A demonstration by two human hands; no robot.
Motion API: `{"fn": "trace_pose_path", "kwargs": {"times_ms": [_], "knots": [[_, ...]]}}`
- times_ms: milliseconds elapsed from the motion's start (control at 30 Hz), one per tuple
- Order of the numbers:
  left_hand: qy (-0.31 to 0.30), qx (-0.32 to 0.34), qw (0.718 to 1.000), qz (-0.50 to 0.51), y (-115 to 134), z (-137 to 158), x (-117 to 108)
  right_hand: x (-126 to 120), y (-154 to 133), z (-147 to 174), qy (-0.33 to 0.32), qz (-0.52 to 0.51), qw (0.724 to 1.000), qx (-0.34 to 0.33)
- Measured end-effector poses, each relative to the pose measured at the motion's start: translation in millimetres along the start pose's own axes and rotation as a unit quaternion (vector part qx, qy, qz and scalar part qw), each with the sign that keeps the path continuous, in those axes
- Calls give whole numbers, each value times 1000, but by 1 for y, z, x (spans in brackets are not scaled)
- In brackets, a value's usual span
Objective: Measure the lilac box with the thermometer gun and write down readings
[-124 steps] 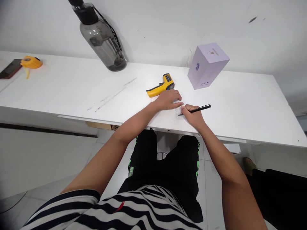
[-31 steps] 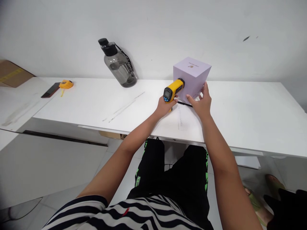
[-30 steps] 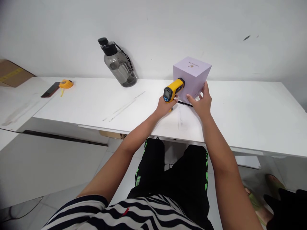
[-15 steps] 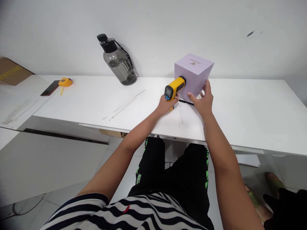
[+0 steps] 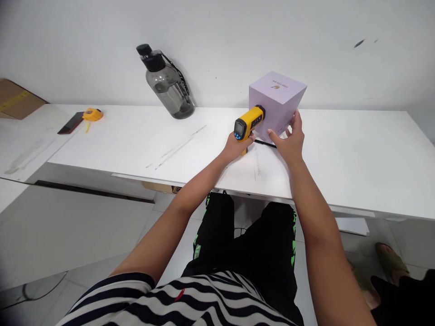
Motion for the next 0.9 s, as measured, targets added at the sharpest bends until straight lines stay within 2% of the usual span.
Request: {"fn": "trace_pose_path", "kwargs": {"times_ms": [167,467,900], "knots": [[-9,-1,1000,-3,5,3,2,-1,-2,1,-2,4,1000,6],[-7,-3,1000,-10,-2,-1,1,-2,-5,2,-8,21,1000,9],[-8,-2,999,-33,1,0,1,-1,-5,2,-16,44,999,8]]}}
Point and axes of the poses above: each hand's wrist, its own z-axis away from the middle knuckle, its own x-axis out of the palm, y = z × x, the point moved 8 cm from there along -z, towards the middle knuckle, and after that the axes turned 11 degrees about z, right-handed, at the moved point
